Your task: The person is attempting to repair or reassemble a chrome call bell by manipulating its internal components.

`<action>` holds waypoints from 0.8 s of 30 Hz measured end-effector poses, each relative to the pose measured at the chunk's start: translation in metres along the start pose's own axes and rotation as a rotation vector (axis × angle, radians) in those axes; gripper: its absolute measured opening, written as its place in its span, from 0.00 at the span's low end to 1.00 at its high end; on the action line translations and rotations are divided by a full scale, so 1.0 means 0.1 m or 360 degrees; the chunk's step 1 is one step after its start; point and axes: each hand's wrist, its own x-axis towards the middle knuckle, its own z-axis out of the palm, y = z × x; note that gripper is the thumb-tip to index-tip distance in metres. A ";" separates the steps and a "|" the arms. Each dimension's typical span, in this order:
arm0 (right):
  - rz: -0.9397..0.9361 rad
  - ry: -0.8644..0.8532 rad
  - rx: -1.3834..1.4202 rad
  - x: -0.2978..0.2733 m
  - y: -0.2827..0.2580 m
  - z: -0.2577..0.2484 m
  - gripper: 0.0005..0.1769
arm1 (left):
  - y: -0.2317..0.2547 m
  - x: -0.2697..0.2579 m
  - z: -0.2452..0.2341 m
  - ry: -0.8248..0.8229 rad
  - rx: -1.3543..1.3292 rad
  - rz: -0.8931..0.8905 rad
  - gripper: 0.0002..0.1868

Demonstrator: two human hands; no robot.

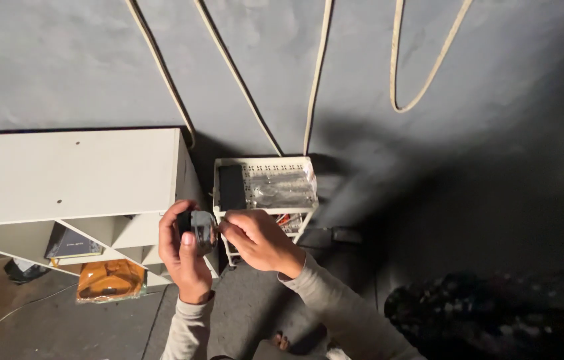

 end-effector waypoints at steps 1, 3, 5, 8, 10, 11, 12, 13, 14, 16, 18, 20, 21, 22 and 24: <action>-0.0016 -0.0012 0.0004 0.03 -0.02 -0.04 0.09 | -0.01 0.01 0.03 0.0011 0.0007 0.0015 0.28; -0.0091 -0.0040 0.0078 0.07 -0.05 -0.11 0.08 | -0.03 0.03 0.07 0.0020 0.0065 0.0062 0.28; -0.0130 -0.0019 0.0242 0.11 -0.21 -0.20 0.05 | -0.06 0.03 0.09 0.0043 0.0084 0.0069 0.28; -0.0294 0.0009 0.0343 0.14 -0.19 -0.27 0.07 | -0.08 0.07 0.12 0.0078 0.0094 0.0078 0.28; -0.0416 0.0010 0.0293 0.15 -0.13 -0.27 0.06 | -0.07 0.07 0.13 0.0096 0.0097 0.0077 0.27; -0.0407 -0.0005 0.0283 0.16 -0.13 -0.28 0.07 | -0.06 0.06 0.13 0.0098 0.0080 0.0068 0.27; -0.0404 -0.0020 0.0268 0.18 -0.12 -0.30 0.07 | -0.05 0.08 0.13 0.0099 0.0058 0.0065 0.27; -0.0412 -0.0023 0.0270 0.20 -0.11 -0.29 0.07 | -0.05 0.10 0.13 0.0102 0.0061 0.0073 0.27; -0.0401 -0.0014 0.0278 0.20 -0.10 -0.27 0.06 | -0.05 0.09 0.12 0.0111 0.0054 0.0064 0.27; -0.0392 -0.0011 0.0291 0.20 -0.12 -0.22 0.06 | -0.02 0.08 0.09 0.0125 0.0052 0.0057 0.27; -0.0255 -0.0033 0.0175 0.22 -0.17 -0.18 0.06 | 0.02 0.08 0.03 0.0163 0.0014 0.0009 0.26; -0.0258 -0.0037 0.0176 0.23 -0.22 -0.09 0.06 | 0.08 0.08 -0.03 0.0195 -0.0018 -0.0022 0.26; -0.0257 -0.0038 0.0174 0.24 -0.25 -0.05 0.07 | 0.11 0.08 -0.07 0.0224 -0.0055 -0.0056 0.25; -0.0259 -0.0043 0.0179 0.24 -0.27 0.01 0.07 | 0.15 0.09 -0.12 0.0229 -0.0050 -0.0055 0.25; -0.0388 -0.0049 0.0090 0.24 -0.30 0.14 0.09 | 0.24 0.09 -0.23 0.0281 -0.0150 -0.0168 0.25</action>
